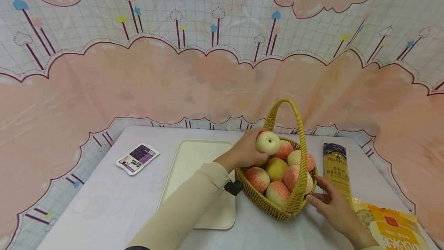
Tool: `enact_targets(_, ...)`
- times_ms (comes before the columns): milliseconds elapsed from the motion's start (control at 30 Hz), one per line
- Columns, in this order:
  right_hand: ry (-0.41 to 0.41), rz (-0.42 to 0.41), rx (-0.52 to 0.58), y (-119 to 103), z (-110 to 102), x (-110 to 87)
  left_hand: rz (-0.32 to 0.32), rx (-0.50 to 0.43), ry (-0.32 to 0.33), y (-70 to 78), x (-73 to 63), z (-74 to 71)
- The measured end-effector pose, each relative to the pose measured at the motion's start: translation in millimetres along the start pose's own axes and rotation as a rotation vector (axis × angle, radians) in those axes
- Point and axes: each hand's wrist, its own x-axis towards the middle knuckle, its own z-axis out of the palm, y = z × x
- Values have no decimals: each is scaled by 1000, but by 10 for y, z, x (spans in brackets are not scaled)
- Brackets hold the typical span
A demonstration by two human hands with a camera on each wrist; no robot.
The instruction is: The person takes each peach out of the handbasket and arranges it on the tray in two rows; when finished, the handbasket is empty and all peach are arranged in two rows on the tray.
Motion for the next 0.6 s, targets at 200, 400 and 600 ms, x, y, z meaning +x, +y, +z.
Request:
enact_targets(200, -1, 13, -8, 2, 2, 14, 20, -85, 44, -108, -81, -213)
enact_targets(400, -3, 15, -13, 8, -1, 21, -22, -87, 88, -284, -227, -436)
enact_targets(600, -10, 17, -11, 4, -2, 15, -64, -33, 114, -478, -368, -640)
